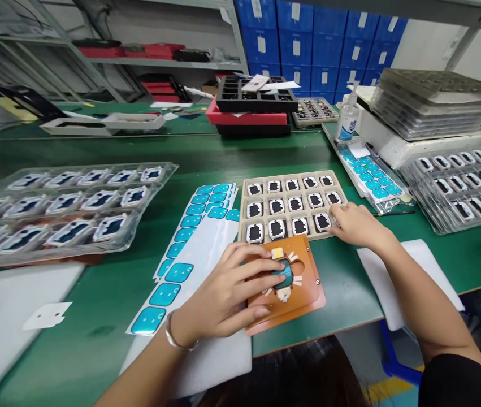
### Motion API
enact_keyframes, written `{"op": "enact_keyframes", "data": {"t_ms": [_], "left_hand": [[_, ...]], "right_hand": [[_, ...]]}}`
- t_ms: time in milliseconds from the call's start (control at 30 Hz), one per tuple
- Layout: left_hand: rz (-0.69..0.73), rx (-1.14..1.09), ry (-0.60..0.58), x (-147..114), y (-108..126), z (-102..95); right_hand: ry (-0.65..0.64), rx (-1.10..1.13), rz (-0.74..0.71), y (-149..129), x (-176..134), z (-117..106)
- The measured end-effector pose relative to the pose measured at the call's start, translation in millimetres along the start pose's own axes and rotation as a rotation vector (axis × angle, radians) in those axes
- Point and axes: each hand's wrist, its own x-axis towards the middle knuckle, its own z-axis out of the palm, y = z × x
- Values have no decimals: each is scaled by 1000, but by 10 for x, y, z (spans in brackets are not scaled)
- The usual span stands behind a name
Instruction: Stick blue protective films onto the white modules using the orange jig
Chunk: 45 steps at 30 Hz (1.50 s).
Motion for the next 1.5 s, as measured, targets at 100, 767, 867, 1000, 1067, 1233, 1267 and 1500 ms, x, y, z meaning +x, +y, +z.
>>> {"op": "enact_keyframes", "data": {"t_ms": [100,767,867,1000,1067,1233,1267,1500], "left_hand": [[7,24,-8,5,-7,-6],[22,26,25,24,4,-11],[20,25,23,32,12,-19],[3,36,47,42,29,-25],[8,39,53,47,36,-19],[-89,16,149,42,51,-12],[-133,4,191,36,52,-18],[-289,12,261,14,59,-44]], "right_hand": [[-100,176,48,43,91,51],[28,614,-302,-591,-421,-85],[46,551,-344,-527,-446,-178],[12,476,-469,-424,-441,-282],[34,421,-526,-389,-419,-277],[175,316,-658,-431,-383,-171],[222,305,-696,-458,-386,-147],[357,281,-857,-657,-432,-37]]}}
